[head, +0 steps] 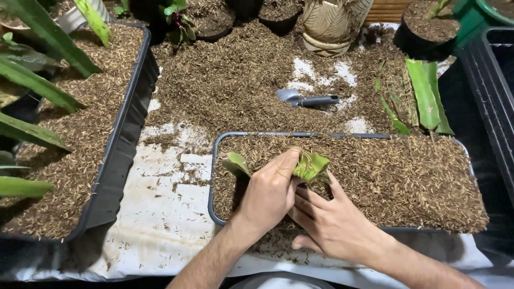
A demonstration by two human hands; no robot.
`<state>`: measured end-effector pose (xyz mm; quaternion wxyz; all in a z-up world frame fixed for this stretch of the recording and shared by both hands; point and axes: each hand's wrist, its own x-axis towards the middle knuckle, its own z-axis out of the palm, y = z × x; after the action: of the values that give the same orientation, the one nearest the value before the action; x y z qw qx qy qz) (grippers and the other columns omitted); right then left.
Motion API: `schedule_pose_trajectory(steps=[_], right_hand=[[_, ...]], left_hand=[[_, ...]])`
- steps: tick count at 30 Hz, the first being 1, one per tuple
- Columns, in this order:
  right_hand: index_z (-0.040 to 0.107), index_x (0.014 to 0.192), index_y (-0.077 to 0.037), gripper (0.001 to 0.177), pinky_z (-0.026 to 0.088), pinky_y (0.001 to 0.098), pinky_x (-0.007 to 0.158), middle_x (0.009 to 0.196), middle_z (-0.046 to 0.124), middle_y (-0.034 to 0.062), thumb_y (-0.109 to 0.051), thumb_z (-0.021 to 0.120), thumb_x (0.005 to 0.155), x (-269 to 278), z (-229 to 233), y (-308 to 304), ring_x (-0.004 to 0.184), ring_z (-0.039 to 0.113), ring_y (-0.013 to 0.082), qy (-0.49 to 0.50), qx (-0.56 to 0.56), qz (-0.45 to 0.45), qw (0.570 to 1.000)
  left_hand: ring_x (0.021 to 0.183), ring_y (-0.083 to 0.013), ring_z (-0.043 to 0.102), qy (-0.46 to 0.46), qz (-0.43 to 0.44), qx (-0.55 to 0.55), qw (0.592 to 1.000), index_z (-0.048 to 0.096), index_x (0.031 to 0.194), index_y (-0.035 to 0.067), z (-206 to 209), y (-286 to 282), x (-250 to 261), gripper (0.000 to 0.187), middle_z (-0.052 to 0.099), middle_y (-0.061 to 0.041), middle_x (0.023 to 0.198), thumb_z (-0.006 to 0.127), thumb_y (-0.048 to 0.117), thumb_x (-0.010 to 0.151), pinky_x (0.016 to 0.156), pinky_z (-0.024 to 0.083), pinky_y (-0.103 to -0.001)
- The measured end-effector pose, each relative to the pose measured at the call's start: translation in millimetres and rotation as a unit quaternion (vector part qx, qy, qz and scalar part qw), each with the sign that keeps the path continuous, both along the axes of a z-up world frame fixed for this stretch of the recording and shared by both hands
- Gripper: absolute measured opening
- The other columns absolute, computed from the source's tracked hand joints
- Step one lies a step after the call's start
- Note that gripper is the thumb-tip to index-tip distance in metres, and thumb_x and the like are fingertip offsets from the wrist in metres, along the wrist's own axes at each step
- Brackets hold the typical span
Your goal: Planting cactus or succulent cuttings into a seedling tray filled with soil and firming the substrate around them.
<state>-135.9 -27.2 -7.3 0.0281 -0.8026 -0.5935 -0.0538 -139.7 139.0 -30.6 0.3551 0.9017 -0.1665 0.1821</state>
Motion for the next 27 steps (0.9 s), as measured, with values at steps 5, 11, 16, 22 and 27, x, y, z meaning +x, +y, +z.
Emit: schedule_pose_trajectory(steps=[5,11,16,22,27], right_hand=[[0.057,0.107,-0.004,0.053,0.014,0.0719,0.096,0.112,0.057,0.0168,-0.051,0.035,0.092,0,12,5,0.127,0.036,0.0297,0.026,0.039,0.022,0.999],[0.056,0.087,-0.003,0.059,0.031,0.0552,0.081,0.085,0.057,0.0126,-0.05,0.022,0.095,2,8,14,0.092,0.051,0.0259,0.095,0.065,0.003,0.993],[0.059,0.104,-0.008,0.032,0.014,0.073,0.097,0.111,0.056,0.0143,-0.034,0.042,0.092,12,34,-9,0.122,0.042,0.0279,0.102,0.09,0.065,0.989],[0.032,0.136,-0.007,0.06,0.02,0.0468,0.109,0.144,0.031,0.011,-0.041,0.041,0.088,37,12,-34,0.134,0.03,0.0228,-0.01,0.053,-0.096,0.994],[0.017,0.142,-0.01,0.078,0.011,0.0473,0.11,0.146,0.022,0.0087,-0.061,0.03,0.085,39,1,-15,0.135,0.02,0.0208,-0.15,-0.035,-0.078,0.985]], left_hand=[[0.112,-0.0336,0.056,-0.008,0.004,-0.011,1.0,0.044,0.126,-0.006,-3,2,0,0.051,0.054,-0.023,0.122,0.049,-0.008,0.076,0.098,0.044,-0.037],[0.113,-0.0329,0.054,0.018,-0.001,-0.007,1.0,0.043,0.127,-0.005,1,1,-1,0.052,0.052,-0.022,0.124,0.053,-0.006,0.076,0.1,0.042,-0.037],[0.111,-0.0319,0.056,-0.005,-0.005,-0.024,1.0,0.044,0.126,-0.005,5,4,-4,0.055,0.054,-0.021,0.123,0.051,-0.009,0.072,0.099,0.044,-0.036],[0.119,-0.0307,0.052,-0.004,-0.029,-0.032,0.999,0.034,0.133,-0.003,4,5,-6,0.064,0.048,-0.02,0.131,0.057,-0.009,0.074,0.105,0.039,-0.034],[0.116,-0.0298,0.055,-0.008,-0.021,-0.044,0.999,0.036,0.132,-0.002,-1,6,-8,0.062,0.05,-0.019,0.129,0.057,-0.01,0.073,0.104,0.04,-0.033]])
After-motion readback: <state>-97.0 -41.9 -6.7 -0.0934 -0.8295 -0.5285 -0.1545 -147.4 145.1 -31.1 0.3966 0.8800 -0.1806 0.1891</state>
